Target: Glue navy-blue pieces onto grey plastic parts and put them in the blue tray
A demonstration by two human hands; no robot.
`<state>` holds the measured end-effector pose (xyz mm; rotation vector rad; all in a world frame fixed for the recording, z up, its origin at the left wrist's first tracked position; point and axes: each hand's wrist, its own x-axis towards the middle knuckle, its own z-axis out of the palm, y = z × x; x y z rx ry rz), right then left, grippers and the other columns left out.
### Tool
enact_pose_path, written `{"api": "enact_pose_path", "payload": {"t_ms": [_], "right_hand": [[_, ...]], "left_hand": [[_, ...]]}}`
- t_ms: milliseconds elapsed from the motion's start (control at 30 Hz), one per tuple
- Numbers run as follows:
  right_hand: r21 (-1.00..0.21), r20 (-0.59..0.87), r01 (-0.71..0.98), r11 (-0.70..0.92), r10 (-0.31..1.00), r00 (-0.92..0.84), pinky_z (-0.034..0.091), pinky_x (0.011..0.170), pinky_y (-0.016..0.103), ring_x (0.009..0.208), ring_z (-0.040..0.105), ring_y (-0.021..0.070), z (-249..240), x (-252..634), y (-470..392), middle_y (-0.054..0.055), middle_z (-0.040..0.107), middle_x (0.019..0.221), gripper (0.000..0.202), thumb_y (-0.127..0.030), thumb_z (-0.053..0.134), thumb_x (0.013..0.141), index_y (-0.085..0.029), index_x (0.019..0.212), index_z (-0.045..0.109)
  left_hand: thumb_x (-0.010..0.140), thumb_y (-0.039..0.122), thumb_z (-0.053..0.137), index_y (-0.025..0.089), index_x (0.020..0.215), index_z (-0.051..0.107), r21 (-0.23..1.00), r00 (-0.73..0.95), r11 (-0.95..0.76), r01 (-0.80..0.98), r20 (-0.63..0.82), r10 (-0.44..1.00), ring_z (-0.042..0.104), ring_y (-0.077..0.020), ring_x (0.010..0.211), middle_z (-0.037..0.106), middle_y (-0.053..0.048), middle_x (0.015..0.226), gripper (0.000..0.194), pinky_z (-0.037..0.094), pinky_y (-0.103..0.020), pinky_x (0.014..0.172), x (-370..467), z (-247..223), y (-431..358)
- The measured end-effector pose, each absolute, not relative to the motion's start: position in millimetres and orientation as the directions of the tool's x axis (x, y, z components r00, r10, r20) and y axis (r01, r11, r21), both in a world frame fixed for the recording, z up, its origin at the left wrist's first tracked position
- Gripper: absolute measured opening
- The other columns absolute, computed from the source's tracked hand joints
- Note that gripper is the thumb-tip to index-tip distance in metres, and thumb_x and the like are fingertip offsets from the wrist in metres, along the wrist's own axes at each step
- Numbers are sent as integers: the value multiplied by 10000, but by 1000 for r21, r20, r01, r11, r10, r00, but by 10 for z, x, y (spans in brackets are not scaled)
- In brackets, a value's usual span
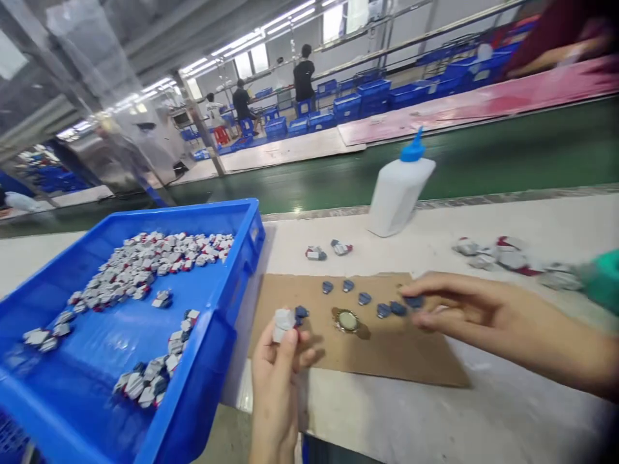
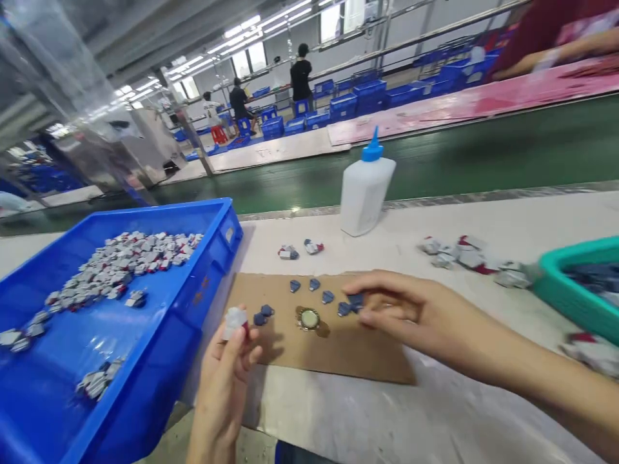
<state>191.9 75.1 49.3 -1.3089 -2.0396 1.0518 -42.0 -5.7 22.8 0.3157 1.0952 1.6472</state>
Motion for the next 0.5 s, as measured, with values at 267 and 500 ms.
{"api": "enact_pose_path", "payload": {"t_ms": [267, 500], "right_hand": [[-765, -11, 505, 399, 776, -630, 419, 553, 224, 620, 571, 119, 524, 1681, 657, 11, 594, 682, 258, -360, 415, 880, -193, 1011, 562], [-577, 19, 587, 568, 728, -685, 386, 635, 261, 735, 520, 147, 424, 1461, 781, 52, 567, 820, 311, -325, 292, 923, -159, 854, 546]], "left_hand": [[672, 368, 719, 213, 1098, 579, 874, -395, 24, -485, -244, 886, 648, -154, 781, 655, -39, 870, 475, 565, -208, 606, -316, 14, 1], [732, 326, 674, 191, 1201, 504, 865, -328, 31, -501, -223, 918, 541, -64, 544, 583, 35, 611, 516, 504, -169, 572, -302, -119, 71]]}}
